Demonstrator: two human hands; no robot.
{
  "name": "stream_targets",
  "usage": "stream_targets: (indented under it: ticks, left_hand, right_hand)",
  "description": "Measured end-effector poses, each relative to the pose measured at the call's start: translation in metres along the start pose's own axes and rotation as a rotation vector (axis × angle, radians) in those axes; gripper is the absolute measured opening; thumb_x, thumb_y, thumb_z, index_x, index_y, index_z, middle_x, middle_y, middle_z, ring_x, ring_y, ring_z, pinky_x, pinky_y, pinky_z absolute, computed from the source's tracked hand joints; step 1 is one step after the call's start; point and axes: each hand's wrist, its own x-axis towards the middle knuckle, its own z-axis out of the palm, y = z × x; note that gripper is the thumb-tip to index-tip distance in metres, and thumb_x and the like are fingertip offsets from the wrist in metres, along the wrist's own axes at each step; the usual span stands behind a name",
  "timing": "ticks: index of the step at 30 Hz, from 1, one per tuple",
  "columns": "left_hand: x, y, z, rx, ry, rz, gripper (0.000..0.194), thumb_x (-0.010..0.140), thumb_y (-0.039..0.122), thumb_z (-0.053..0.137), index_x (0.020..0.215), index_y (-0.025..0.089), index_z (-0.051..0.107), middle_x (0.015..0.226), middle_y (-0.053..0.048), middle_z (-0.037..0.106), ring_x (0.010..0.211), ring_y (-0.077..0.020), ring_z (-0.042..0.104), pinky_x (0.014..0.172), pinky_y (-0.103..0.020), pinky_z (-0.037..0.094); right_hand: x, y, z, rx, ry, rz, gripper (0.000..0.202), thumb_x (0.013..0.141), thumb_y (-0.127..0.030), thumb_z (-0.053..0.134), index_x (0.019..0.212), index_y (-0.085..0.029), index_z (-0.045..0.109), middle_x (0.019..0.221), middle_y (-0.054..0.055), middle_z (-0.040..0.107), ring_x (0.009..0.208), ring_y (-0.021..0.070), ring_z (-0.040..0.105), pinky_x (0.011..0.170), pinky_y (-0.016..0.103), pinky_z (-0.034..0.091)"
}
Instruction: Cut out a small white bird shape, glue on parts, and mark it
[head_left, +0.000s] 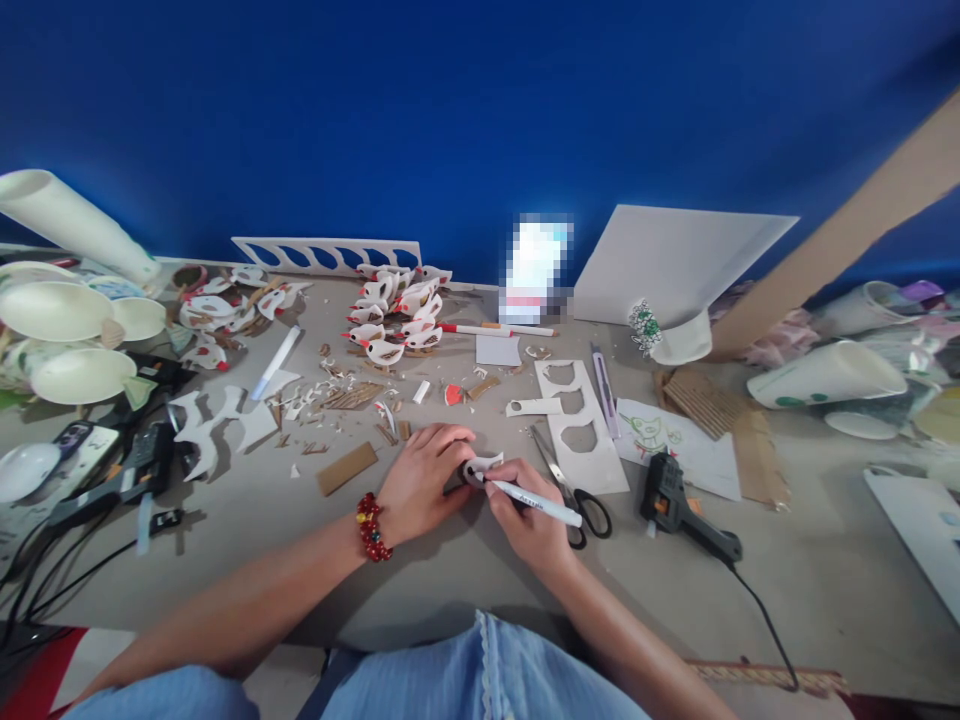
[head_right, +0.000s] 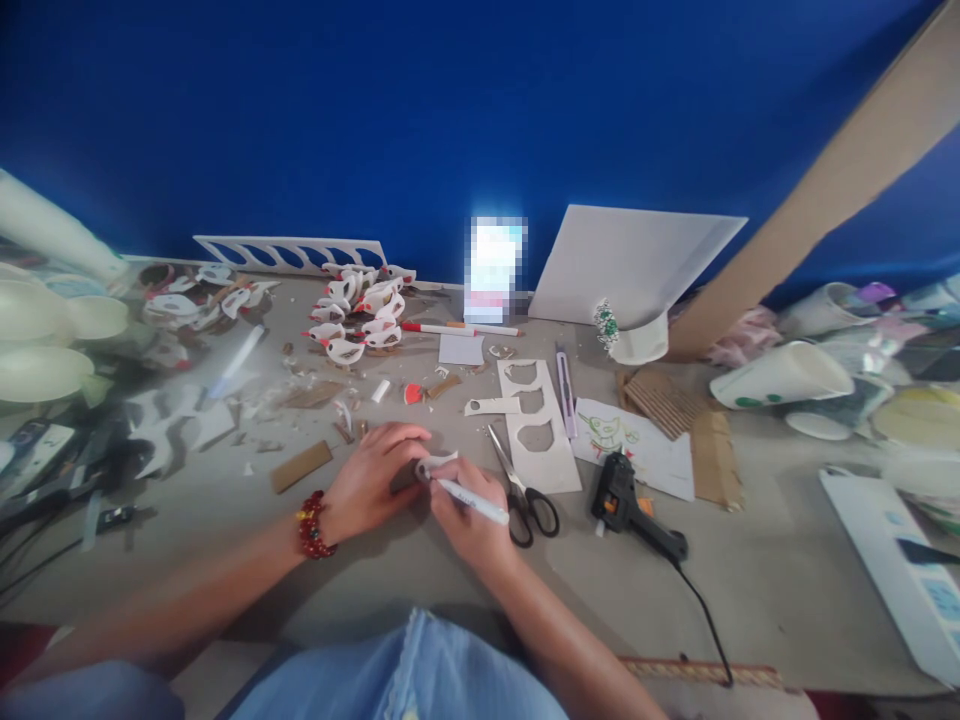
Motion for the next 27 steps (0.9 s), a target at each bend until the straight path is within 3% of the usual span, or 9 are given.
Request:
stream_targets:
  ticks: [27]
  left_hand:
    - [-0.0002, -0.0013, 0.0009, 0.006, -0.009, -0.001, 0.019, 0.08, 0.025, 0.062, 0.099, 0.024, 0.058, 0.122, -0.005, 0.057, 0.112, -0.0249, 0.051, 0.092, -0.04, 0.041]
  right_hand:
    - [-0.0016, 0.0026, 0.0013, -0.008, -0.002, 0.005, 0.008, 0.083, -0.017, 0.052, 0.082, -0.022, 0.058, 0.072, 0.0, 0.064, 0.06, 0.0146, 0.059, 0.06, 0.025, 0.044]
